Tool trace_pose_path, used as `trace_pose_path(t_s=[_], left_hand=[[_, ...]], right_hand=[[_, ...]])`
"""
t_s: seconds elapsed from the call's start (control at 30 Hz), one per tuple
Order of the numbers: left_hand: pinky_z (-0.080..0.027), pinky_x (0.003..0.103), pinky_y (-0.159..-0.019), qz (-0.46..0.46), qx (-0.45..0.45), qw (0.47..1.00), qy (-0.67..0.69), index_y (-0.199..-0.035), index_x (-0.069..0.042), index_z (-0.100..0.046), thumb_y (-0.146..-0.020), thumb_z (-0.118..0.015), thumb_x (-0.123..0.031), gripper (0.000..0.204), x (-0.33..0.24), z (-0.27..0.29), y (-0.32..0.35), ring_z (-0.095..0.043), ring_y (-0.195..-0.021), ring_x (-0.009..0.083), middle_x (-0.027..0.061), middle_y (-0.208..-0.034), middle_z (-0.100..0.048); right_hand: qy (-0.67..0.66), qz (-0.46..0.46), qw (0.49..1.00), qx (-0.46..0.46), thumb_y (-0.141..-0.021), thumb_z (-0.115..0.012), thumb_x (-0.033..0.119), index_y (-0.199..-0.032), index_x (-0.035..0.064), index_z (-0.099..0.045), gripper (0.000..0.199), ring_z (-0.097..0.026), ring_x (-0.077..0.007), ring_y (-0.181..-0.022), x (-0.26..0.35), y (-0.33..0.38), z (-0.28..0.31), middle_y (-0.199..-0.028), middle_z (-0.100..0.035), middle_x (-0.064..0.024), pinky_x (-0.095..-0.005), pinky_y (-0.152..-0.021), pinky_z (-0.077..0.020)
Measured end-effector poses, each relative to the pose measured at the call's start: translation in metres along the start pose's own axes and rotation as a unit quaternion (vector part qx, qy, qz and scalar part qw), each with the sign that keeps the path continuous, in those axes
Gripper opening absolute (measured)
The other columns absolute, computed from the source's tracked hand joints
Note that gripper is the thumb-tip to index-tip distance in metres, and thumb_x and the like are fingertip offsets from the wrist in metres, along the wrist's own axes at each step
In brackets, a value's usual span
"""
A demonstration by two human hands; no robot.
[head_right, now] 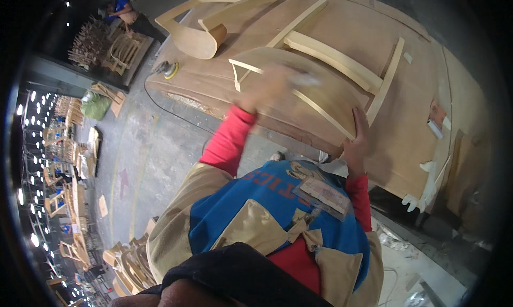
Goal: The person sands a wooden chair frame using a sanding block, working on the legs, seat, and backrest. The person repositions the chair multiple times to access different surfaces and continues sanding by hand.
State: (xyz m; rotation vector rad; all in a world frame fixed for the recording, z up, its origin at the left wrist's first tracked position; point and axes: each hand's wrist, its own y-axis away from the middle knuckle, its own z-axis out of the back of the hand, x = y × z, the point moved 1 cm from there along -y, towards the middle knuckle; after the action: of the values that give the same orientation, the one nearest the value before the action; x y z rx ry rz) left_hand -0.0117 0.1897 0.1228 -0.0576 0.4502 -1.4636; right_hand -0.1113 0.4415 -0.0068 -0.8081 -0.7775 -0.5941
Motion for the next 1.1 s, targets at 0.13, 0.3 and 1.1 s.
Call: trace_pose_path(t_s=[0.13, 0.3, 1.1], left_hand=[[-0.051, 0.044, -0.077, -0.079, 0.070, 0.994, 0.037, -0.098, -0.017, -0.074, -0.075, -0.062, -0.019, 0.025, -0.046, -0.027, -0.004, -0.067, -0.088, 0.0332, 0.0143, -0.091, -0.070], [-0.050, 0.041, -0.069, 0.119, -0.011, 0.988, 0.096, -0.095, -0.009, -0.074, -0.085, -0.066, -0.030, 0.025, 0.111, 0.010, 0.019, -0.066, -0.075, 0.0340, 0.0205, -0.081, -0.068], [-0.041, 0.033, -0.057, 0.023, -0.004, 0.884, 0.468, -0.092, 0.002, -0.068, -0.097, -0.059, -0.033, 0.036, 0.263, -0.034, 0.024, -0.044, -0.064, 0.0106, -0.0006, -0.066, -0.051]], right_hand=[[-0.094, -0.047, 0.994, 0.002, -0.073, -0.052, -0.011, -0.145, 0.0066, -0.042, 0.074, -0.041, -0.0291, -0.137, -0.001, 0.001, -0.004, -0.147, -0.044, -0.0134, -0.0376, -0.114, -0.0305], [0.043, -0.085, 0.994, 0.055, -0.081, -0.054, 0.000, -0.146, 0.0030, -0.038, 0.068, -0.040, -0.0315, -0.138, 0.030, -0.004, 0.003, -0.149, -0.041, -0.0185, -0.0372, -0.113, -0.0323], [0.051, -0.248, 0.938, 0.235, -0.097, -0.039, 0.062, -0.145, -0.0020, -0.037, 0.080, -0.023, -0.0271, -0.146, 0.039, -0.120, -0.051, -0.156, -0.028, -0.0191, -0.0329, -0.120, -0.0159]])
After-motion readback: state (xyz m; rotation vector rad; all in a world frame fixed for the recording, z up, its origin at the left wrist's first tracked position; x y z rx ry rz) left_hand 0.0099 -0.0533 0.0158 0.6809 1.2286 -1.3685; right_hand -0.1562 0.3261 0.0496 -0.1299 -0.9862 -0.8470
